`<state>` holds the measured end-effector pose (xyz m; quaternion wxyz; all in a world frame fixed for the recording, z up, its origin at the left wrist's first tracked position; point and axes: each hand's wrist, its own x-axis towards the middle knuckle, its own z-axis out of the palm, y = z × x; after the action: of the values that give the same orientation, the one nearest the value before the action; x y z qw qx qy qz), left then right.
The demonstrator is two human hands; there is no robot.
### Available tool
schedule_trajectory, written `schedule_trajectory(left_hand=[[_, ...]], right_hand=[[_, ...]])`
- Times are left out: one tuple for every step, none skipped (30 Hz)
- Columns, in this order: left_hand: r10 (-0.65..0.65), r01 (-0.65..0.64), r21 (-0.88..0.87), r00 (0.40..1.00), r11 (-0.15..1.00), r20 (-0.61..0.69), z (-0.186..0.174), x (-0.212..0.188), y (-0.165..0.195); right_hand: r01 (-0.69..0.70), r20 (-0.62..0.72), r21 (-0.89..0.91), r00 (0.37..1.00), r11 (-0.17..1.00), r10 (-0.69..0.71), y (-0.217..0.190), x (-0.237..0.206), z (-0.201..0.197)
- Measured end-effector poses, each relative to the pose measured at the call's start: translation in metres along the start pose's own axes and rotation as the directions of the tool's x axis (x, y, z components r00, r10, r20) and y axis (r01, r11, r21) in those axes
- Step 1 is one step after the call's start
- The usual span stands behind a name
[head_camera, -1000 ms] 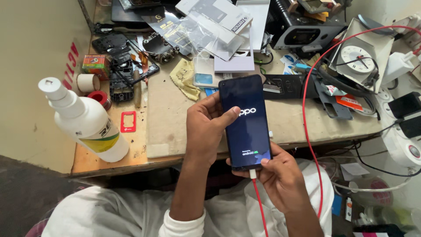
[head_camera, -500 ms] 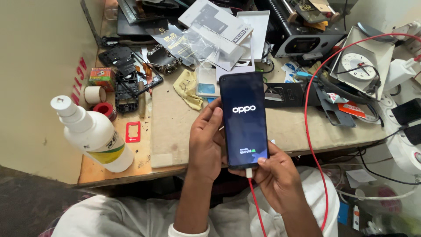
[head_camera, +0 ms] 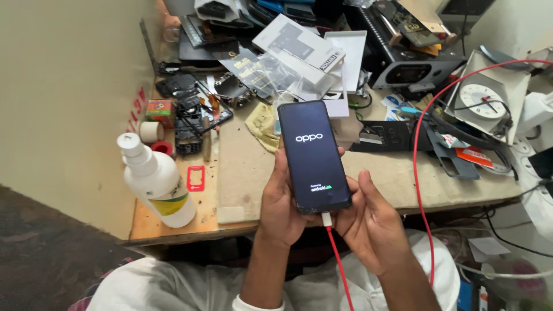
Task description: The person tests a smartphone by plugging in a charging cable and powering it on, then opens the phone's back cover, removes the battery, and uses a pry tool to work on the internal components on a cluttered workbench.
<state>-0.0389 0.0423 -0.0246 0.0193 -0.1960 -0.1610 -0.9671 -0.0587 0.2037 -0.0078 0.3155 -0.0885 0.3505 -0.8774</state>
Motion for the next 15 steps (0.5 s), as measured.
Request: schedule_trajectory(left_hand=[[0.003,-0.004,-0.045,1.0,0.999,-0.019,-0.002,-0.001,-0.002],[0.006,-0.01,-0.09,0.999,0.996,-0.04,-0.004,-0.001,-0.004],[0.008,-0.016,-0.136,0.998,0.991,-0.06,-0.006,-0.001,-0.006],[0.021,-0.033,-0.155,0.997,0.987,-0.077,-0.008,-0.001,-0.009],[0.033,-0.05,-0.175,0.995,0.983,-0.095,-0.01,-0.001,-0.011],[0.045,-0.066,-0.195,0.993,0.979,-0.113,-0.011,-0.001,-0.013],[0.071,-0.093,-0.199,0.99,0.976,-0.118,-0.013,-0.001,-0.014],[0.096,-0.12,-0.203,0.988,0.972,-0.123,-0.014,-0.001,-0.014],[0.121,-0.146,-0.208,0.984,0.967,-0.128,-0.014,-0.001,-0.014],[0.133,-0.153,-0.169,0.983,0.974,-0.123,-0.014,0.0,-0.013],[0.144,-0.159,-0.129,0.982,0.979,-0.12,-0.014,-0.001,-0.013],[0.153,-0.164,-0.088,0.981,0.983,-0.115,-0.012,-0.001,-0.012],[0.154,-0.165,-0.084,0.981,0.983,-0.122,-0.011,-0.001,-0.012],[0.155,-0.166,-0.08,0.979,0.983,-0.13,-0.009,-0.001,-0.012],[0.156,-0.168,-0.077,0.978,0.983,-0.14,-0.008,-0.002,-0.012]], right_hand=[[-0.001,0.032,0.012,0.999,1.0,0.001,0.0,0.001,0.0],[-0.004,0.064,0.025,0.998,1.0,0.002,0.0,0.003,0.0],[0.005,-0.001,-0.034,1.0,0.999,-0.005,-0.001,0.003,-0.001],[0.01,-0.067,-0.094,0.998,0.996,-0.017,0.0,0.003,-0.001],[0.012,-0.132,-0.154,0.991,0.988,-0.033,0.0,0.003,-0.001],[0.04,-0.093,-0.235,0.994,0.971,-0.063,-0.001,0.002,-0.002],[0.07,-0.051,-0.314,0.995,0.947,-0.09,-0.001,0.001,-0.002],[0.103,-0.008,-0.39,0.993,0.915,-0.115,-0.002,0.0,-0.003],[0.145,-0.052,-0.573,0.976,0.806,-0.213,-0.003,-0.001,-0.003],[0.162,-0.075,-0.733,0.946,0.66,-0.316,-0.005,-0.003,-0.005],[0.152,-0.075,-0.861,0.906,0.486,-0.417,-0.007,-0.005,-0.006],[0.181,-0.074,-0.871,0.871,0.456,-0.486,-0.01,-0.007,-0.008],[0.21,-0.068,-0.881,0.831,0.424,-0.553,-0.015,-0.008,-0.011],[0.235,-0.061,-0.891,0.786,0.389,-0.615,-0.02,-0.009,-0.014],[0.235,-0.044,-0.909,0.768,0.344,-0.639,-0.025,-0.009,-0.017]])
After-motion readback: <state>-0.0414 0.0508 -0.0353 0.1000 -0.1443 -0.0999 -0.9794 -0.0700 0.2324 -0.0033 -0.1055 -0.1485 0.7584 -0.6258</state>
